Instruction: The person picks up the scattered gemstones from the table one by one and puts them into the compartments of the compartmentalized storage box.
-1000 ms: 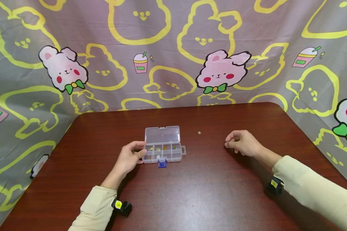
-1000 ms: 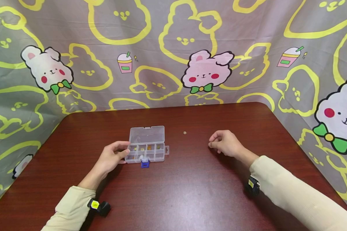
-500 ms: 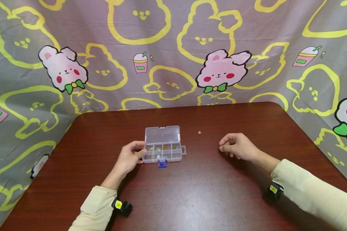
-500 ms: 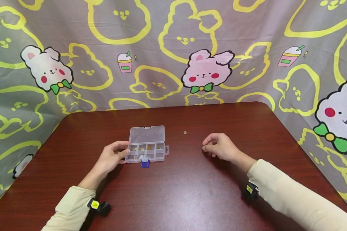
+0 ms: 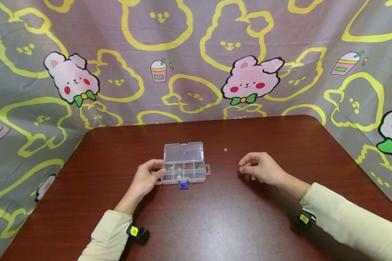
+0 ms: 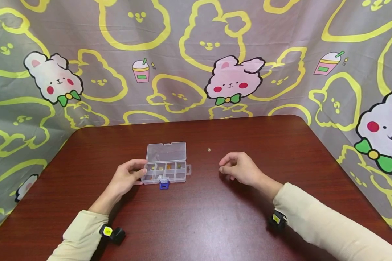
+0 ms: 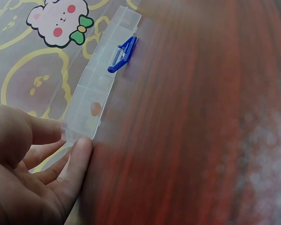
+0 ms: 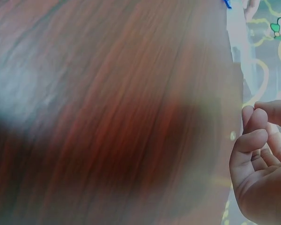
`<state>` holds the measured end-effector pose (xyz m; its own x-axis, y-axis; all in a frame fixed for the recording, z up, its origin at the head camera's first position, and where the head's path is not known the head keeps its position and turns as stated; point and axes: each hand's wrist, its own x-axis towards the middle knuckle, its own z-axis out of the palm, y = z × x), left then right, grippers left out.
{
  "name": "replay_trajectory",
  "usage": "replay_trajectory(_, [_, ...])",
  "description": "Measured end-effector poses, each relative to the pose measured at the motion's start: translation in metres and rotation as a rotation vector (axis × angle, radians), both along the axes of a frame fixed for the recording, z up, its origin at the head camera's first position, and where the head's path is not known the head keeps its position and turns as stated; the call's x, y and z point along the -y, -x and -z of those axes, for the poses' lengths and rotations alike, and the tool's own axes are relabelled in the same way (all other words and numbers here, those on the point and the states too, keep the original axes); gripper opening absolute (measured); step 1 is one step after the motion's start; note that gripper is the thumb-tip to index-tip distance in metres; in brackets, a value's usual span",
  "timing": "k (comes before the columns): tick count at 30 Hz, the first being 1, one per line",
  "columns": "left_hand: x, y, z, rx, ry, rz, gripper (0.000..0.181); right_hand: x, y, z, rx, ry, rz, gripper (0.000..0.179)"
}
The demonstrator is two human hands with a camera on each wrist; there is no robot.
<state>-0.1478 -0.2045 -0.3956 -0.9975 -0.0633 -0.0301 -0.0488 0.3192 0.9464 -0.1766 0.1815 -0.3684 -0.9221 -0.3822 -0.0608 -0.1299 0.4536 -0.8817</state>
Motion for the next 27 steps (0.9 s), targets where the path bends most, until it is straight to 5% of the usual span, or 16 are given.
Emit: replay_trajectory(27, [0.0, -0.002, -0.002, -0.004, -0.007, -0.007, 0.03, 0.05, -0.002, -0.007, -0.036, 0.082, -0.077, 0.015])
